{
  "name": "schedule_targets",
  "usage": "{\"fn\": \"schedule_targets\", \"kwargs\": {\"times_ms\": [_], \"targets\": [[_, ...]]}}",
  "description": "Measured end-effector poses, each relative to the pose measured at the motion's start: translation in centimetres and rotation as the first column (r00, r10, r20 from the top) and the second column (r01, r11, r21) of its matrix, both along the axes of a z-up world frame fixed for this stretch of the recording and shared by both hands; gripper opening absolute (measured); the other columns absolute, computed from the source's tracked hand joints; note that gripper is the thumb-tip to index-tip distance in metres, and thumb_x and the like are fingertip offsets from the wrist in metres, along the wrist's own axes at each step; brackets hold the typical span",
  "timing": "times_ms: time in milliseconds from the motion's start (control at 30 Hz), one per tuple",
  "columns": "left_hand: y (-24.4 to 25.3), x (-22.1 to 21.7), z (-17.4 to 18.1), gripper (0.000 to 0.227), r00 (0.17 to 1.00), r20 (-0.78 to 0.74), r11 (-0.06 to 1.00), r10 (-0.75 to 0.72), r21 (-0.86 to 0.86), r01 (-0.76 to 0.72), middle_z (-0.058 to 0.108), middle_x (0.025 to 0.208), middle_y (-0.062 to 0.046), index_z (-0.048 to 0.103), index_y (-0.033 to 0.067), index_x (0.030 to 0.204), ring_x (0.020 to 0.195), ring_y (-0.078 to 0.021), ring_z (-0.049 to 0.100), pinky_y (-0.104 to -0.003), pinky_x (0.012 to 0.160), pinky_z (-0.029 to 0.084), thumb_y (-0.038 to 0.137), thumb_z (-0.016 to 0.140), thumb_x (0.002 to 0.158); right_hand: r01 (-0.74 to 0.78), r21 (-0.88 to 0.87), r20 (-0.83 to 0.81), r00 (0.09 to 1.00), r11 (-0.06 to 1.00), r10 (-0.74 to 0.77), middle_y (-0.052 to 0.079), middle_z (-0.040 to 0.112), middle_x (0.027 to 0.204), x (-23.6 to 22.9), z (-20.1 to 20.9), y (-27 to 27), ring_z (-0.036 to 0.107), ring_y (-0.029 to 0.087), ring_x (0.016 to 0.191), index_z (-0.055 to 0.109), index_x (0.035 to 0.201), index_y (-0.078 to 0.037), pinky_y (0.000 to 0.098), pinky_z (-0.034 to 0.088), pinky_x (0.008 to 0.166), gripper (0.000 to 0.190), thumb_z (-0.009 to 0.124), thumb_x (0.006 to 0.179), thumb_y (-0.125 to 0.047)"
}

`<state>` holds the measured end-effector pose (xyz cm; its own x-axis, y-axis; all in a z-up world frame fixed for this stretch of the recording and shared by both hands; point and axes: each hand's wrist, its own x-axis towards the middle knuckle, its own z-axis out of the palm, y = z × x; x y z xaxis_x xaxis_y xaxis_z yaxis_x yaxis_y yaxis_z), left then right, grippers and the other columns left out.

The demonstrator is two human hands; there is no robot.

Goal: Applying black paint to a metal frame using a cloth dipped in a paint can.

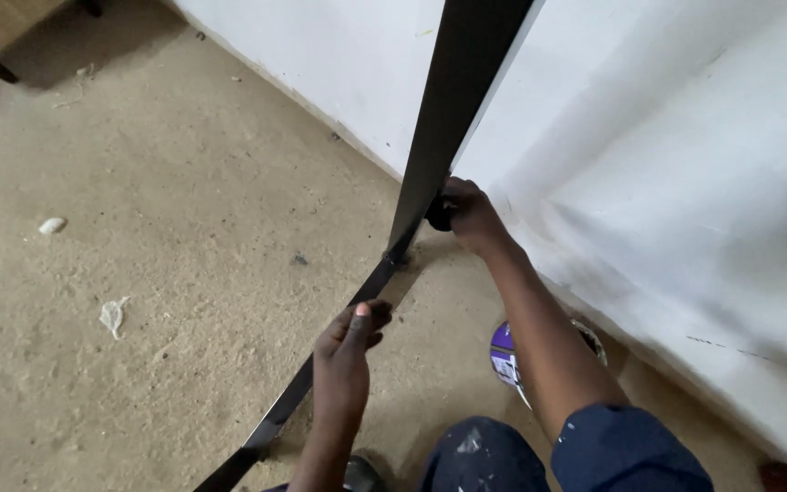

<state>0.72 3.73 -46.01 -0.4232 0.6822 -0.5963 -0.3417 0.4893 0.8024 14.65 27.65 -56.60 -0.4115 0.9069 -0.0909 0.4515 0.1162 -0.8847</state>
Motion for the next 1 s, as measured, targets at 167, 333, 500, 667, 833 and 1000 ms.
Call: {"fn": "schedule_targets", "kwargs": {"times_ms": [167,333,500,667,833,1000], "targets": [[0.3,-0.6,-2.8,0.04,0.996,-0.023,0.996,0.081,0.045,-0.08,0.083,0.108,-0.012,0.079,-0.0001,0.116,0.105,-0.0206,0.077,-0.034,0.092,0.056,0.026,0.052,0.102,-0.049,-0.046,-0.158,0.987,0.998,0.041,0.005,0.064,0.078,0.3,-16.2,2.5,0.054,0.014,0.07,0.066,0.089,-0.002,0.0282,0.044,0.066,0.006,0.062,0.086,0.002],[0.0,-0.3,-3.0,0.041,0.995,-0.093,0.999,0.022,0.047,-0.018,0.081,0.103,-0.011,0.079,0.0001,0.116,0.1,-0.0189,0.075,-0.032,0.09,0.054,0.028,0.053,0.1,-0.05,0.078,0.113,0.993,0.996,0.041,0.009,0.073,0.103,0.8,-26.1,1.4,0.067,0.026,0.088,0.078,0.102,-0.003,0.0334,0.05,0.08,0.022,0.069,0.083,-0.007],[0.5,0.4,-5.9,0.044,0.99,-0.131,0.993,-0.051,0.097,0.064,0.074,0.12,-0.022,0.073,0.0009,0.127,0.123,-0.0317,0.068,-0.047,0.107,0.05,0.035,0.054,0.106,-0.052,-0.388,0.45,0.86,0.92,0.239,0.017,0.068,0.129,2.3,-26.9,-2.3,0.073,0.032,0.103,0.073,0.128,-0.017,0.039,0.056,0.084,0.037,0.049,0.1,-0.008],[1.7,0.7,-5.3,0.045,0.972,-0.188,0.99,-0.138,-0.021,0.136,0.071,0.117,-0.018,0.068,0.0048,0.135,0.115,-0.0284,0.064,-0.045,0.098,0.049,0.036,0.052,0.106,0.1,-0.475,0.149,0.988,0.874,-0.033,0.01,0.071,0.094,5.8,-18.2,-3.7,0.067,0.018,0.072,0.073,0.123,-0.012,0.0307,0.055,0.066,0.029,0.064,0.097,-0.021],[3.0,0.8,-10.9,0.041,0.914,-0.296,0.959,-0.279,-0.141,0.247,0.075,0.101,-0.017,0.072,0.0057,0.13,0.091,-0.0238,0.069,-0.04,0.077,0.051,0.035,0.058,0.104,0.084,-0.518,-0.307,0.911,0.851,-0.276,0.011,0.068,0.105,6.4,-5.3,-7.7,0.067,0.022,0.086,0.071,0.121,-0.004,0.032,0.058,0.07,0.03,0.065,0.092,-0.003],[5.4,1.8,-13.0,0.029,0.828,-0.358,0.9,-0.431,-0.104,0.423,0.067,0.074,-0.01,0.077,0.0046,0.108,0.066,-0.0161,0.059,-0.032,0.06,0.045,0.021,0.054,0.101,0.036,-0.5,-0.526,0.781,0.865,-0.337,0.007,0.055,0.114,6.7,0.7,-11.1,0.056,0.018,0.094,0.065,0.125,-0.006,0.0277,0.05,0.074,0.051,0.05,0.081,0.015]]}}
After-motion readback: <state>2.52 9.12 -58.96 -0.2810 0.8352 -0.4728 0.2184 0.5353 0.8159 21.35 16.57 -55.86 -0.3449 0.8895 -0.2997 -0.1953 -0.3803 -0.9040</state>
